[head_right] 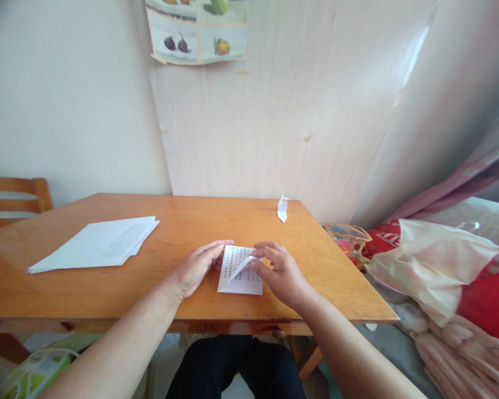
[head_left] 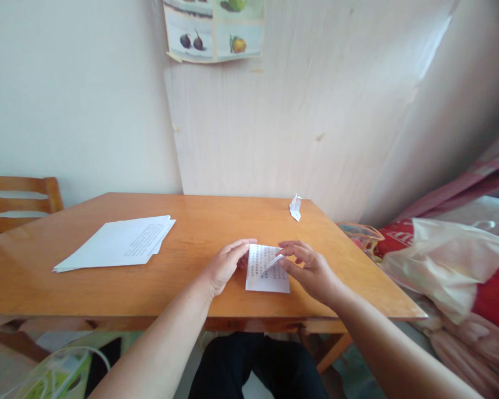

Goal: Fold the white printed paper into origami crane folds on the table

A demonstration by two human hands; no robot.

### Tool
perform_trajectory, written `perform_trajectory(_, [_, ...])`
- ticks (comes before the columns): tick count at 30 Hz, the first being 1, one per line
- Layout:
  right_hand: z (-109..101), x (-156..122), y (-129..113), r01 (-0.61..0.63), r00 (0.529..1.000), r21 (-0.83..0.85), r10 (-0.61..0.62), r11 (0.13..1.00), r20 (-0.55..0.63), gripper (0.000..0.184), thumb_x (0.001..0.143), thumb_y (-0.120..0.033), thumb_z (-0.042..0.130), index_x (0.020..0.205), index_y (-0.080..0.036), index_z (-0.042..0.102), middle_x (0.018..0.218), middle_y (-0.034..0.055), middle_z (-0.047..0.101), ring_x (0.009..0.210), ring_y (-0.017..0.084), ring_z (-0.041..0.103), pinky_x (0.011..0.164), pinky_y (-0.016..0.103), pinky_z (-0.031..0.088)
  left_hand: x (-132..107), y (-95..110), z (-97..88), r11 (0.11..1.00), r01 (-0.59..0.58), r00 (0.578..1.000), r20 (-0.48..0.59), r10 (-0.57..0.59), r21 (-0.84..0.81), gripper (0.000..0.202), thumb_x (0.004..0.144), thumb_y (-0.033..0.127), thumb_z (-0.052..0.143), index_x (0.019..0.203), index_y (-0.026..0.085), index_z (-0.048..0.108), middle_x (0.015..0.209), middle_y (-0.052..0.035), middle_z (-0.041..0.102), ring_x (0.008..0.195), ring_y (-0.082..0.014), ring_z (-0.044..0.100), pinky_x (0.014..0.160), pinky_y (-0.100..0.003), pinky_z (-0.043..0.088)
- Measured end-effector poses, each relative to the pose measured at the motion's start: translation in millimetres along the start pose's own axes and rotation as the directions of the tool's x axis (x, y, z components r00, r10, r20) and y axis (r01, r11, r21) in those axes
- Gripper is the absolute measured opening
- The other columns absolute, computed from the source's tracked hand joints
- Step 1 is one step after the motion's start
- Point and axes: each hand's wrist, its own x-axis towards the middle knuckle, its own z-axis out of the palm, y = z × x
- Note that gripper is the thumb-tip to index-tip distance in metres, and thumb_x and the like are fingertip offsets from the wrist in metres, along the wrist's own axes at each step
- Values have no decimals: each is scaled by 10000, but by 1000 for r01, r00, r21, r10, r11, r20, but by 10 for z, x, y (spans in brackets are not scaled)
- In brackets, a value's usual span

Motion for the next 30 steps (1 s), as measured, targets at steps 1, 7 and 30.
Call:
perform_trajectory(1, [2,3,3,-7,1000,31,8,1000,-27,152,905,-345,638,966,-244,733,1176,86,672,1091,236,619,902,386,475,4,-3,-8,999,15,1000,4,-15,-33,407,888,399,589,1216,170,663,1059,-87,726,901,-217,644,758,-313,477])
perform_trajectory(7, [-24,-10,-9,-129,978,360,180,924,-109,187,865,-395,680,962,-238,712,1088,65,714,999,228,644,856,369,499,-13,25,32,997,43,997,68,-38,-70,417,800,288,708,1192,168,630,1074,-86,725,889,-194,661,754,-283,479])
perform_trajectory(30, [-205,-477,23,148,965,-160,-107,976,239,295,761,8,562,877,-235,682,1076,58,714,1075,235,632,933,423,511,-309,43,-71,292,-377,901,275,335,879,275,873,132,535,988,245,758,1153,-68,720,1090,-287,590,975,-458,440])
